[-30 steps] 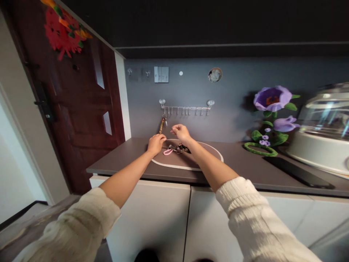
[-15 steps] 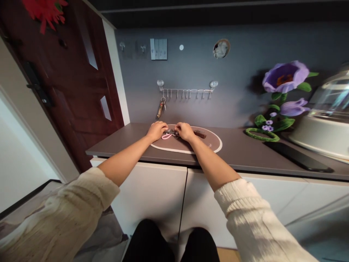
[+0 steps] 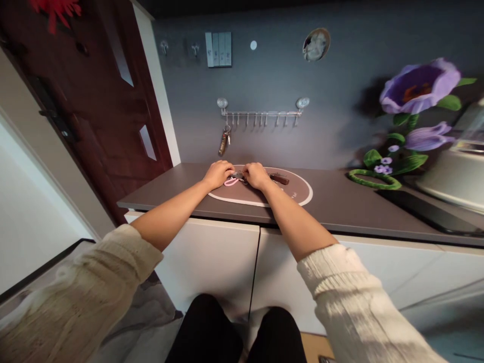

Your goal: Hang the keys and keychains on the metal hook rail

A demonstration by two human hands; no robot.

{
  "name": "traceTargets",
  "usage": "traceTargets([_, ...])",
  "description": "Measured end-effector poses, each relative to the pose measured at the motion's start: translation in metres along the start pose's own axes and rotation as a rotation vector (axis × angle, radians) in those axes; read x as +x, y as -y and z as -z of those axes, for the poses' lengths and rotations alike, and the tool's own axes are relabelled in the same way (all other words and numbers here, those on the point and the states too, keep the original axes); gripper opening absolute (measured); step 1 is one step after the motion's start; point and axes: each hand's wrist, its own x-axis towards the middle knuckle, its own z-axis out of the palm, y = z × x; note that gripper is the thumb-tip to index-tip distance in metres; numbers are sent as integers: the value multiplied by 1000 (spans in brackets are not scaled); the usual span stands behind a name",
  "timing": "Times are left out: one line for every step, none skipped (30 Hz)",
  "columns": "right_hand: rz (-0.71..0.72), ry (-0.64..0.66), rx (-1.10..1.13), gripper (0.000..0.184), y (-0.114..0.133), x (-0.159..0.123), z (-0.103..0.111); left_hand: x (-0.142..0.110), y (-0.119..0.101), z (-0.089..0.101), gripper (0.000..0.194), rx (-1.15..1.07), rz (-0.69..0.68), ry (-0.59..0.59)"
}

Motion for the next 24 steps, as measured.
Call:
traceTargets([-4, -7, -4, 14, 0, 0, 0, 0, 0, 0, 16, 5, -2, 0])
traceTargets([-10, -14, -4, 15, -1, 1, 0, 0, 0, 0, 16, 8, -4, -2])
traceTargets([-19, -20, 2, 15, -1, 1, 0, 0, 0, -1, 16, 10, -7, -6])
traceTargets([-28, -26, 14, 15, -1, 1, 0, 1, 0, -1, 16, 12, -10, -12])
traceTargets([-36, -32, 30, 15, 0, 1, 1, 1, 0, -1, 17, 12, -13, -19])
traceTargets([-43, -40, 49, 15, 0, 1, 1, 1, 0, -1, 17, 12, -13, -25])
traceTargets([-50, -50, 70, 15, 1, 1, 2, 1, 0, -1, 17, 11, -11, -29])
traceTargets([-56, -61, 91, 15, 1, 1, 3, 1, 0, -1, 17, 10, -8, -31])
traceTargets([-60, -72, 110, 15, 2, 1, 3, 1, 0, 0, 17, 8, -5, -33])
traceTargets([-65, -85, 126, 15, 3, 0, 4, 1, 0, 0, 18, 6, -2, -34])
traceTargets([-71, -98, 138, 15, 3, 0, 5, 1, 0, 0, 18, 4, 1, -36])
traceTargets([-77, -109, 149, 15, 4, 0, 6, 1, 0, 1, 18, 2, 4, -41])
traceTargets([-81, -119, 161, 15, 5, 0, 7, 1, -1, 1, 18, 0, 5, -47])
traceTargets([-83, -129, 176, 15, 5, 0, 7, 1, -1, 1, 18, -2, 8, -55])
traceTargets([-85, -140, 197, 15, 6, -1, 8, 1, -1, 2, 19, -2, 12, -62])
traceTargets([-87, -152, 225, 15, 6, -1, 8, 1, -2, 2, 19, -2, 16, -69])
traceTargets([-91, -166, 258, 14, 6, -1, 9, 1, -2, 2, 20, -2, 21, -75])
traceTargets([-97, -182, 293, 13, 6, -1, 9, 1, -2, 2, 20, -2, 26, -80])
traceTargets([-106, -200, 330, 13, 5, 0, 9, 1, -3, 3, 21, -2, 30, -86])
traceTargets([-117, -220, 365, 12, 5, 0, 8, 1, -3, 3, 21, -3, 34, -93])
traceTargets([-129, -240, 399, 12, 4, 1, 8, 1, -3, 3, 22, -5, 36, -101])
traceTargets([-142, -260, 432, 11, 3, 2, 7, 1, -3, 4, 22, -6, 37, -110])
traceTargets([-155, -280, 464, 10, 2, 2, 7, 1, -3, 4, 21, -8, 37, -118])
traceTargets([-168, -298, 499, 9, 1, 3, 6, 1, -3, 4, 21, -11, 35, -126])
